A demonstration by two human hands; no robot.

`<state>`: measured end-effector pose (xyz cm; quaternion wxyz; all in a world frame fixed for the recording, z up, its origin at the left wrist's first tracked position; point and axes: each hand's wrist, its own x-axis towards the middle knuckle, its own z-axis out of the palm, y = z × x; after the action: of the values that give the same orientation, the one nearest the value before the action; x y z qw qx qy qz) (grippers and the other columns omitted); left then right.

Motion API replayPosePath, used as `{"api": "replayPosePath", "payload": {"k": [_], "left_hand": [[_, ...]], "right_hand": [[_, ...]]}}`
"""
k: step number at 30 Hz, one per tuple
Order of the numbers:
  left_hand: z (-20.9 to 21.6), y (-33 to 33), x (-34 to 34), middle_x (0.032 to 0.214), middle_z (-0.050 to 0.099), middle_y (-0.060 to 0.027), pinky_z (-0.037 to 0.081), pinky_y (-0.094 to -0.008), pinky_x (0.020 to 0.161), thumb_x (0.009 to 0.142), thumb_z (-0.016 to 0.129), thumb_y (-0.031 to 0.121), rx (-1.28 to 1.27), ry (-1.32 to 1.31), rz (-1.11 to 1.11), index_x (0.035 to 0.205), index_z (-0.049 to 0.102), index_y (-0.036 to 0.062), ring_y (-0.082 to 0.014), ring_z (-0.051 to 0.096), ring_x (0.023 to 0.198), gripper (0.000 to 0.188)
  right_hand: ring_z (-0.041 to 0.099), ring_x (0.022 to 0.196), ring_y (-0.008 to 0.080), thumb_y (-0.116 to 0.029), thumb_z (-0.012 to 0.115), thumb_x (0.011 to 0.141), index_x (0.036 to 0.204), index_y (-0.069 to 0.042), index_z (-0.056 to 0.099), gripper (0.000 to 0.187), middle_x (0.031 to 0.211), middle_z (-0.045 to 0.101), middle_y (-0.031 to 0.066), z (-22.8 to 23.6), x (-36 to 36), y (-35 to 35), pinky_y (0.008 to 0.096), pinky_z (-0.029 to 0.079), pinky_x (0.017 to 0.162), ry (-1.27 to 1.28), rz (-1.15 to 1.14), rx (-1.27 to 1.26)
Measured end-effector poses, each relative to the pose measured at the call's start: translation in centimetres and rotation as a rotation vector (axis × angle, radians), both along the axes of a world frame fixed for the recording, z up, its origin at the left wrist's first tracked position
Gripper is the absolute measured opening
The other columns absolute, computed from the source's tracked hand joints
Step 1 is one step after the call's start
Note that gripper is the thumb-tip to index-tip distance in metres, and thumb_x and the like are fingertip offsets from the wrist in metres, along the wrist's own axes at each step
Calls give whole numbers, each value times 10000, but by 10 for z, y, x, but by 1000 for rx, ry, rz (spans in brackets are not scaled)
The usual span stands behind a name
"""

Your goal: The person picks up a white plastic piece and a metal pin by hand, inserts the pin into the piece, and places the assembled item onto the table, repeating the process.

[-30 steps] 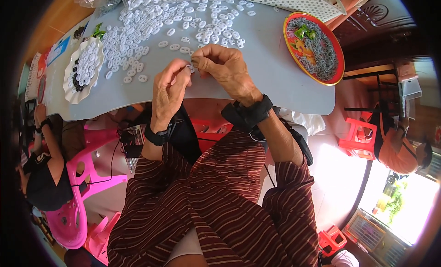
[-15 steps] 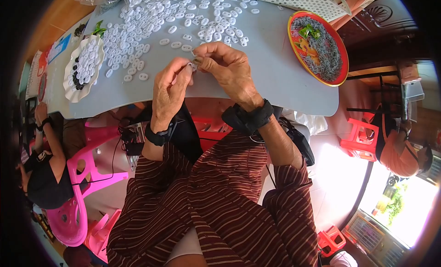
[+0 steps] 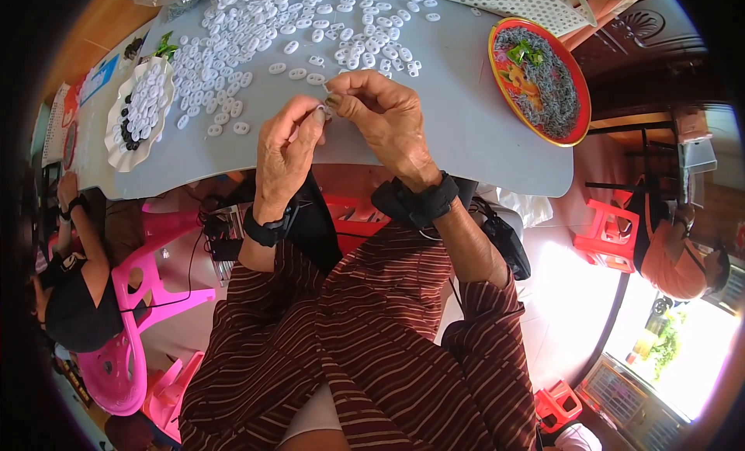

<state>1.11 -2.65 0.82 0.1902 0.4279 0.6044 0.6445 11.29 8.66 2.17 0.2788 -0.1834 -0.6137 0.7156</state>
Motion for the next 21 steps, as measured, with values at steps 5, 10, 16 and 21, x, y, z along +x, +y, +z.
{"api": "replayPosePath", "payload": {"k": [5,10,16,21], "left_hand": [[0,-3,-1,736,558,-15,374,-213,528,916,532,156,-48,-32,-22,927,567,-16,-70,485,617,176],[0,0,1,643,475,1,367,-214,496,914,512,93,1,-3,-12,882,516,-10,-59,424,570,107],[-1,-2,1,723,549,-8,371,-210,528,918,538,161,-42,-32,-1,929,564,-13,-64,467,612,177],[1,0,0,638,487,-15,384,-230,495,911,512,100,-36,72,32,878,523,-11,-78,442,562,116]], "right_hand": [[583,828,63,-58,653,862,1006,-13,643,151,884,645,3,0,0,-1,219,486,777,16,-4,-4],[585,830,65,-59,653,862,1002,-14,644,148,883,645,1,-2,0,-2,221,488,780,25,-20,-7],[593,828,71,-57,647,866,1006,-9,643,147,883,647,3,-4,-1,-3,225,496,775,22,-18,14],[598,822,72,-56,642,870,1008,0,640,149,878,654,14,-4,-1,-1,223,500,771,5,-24,89]]}}
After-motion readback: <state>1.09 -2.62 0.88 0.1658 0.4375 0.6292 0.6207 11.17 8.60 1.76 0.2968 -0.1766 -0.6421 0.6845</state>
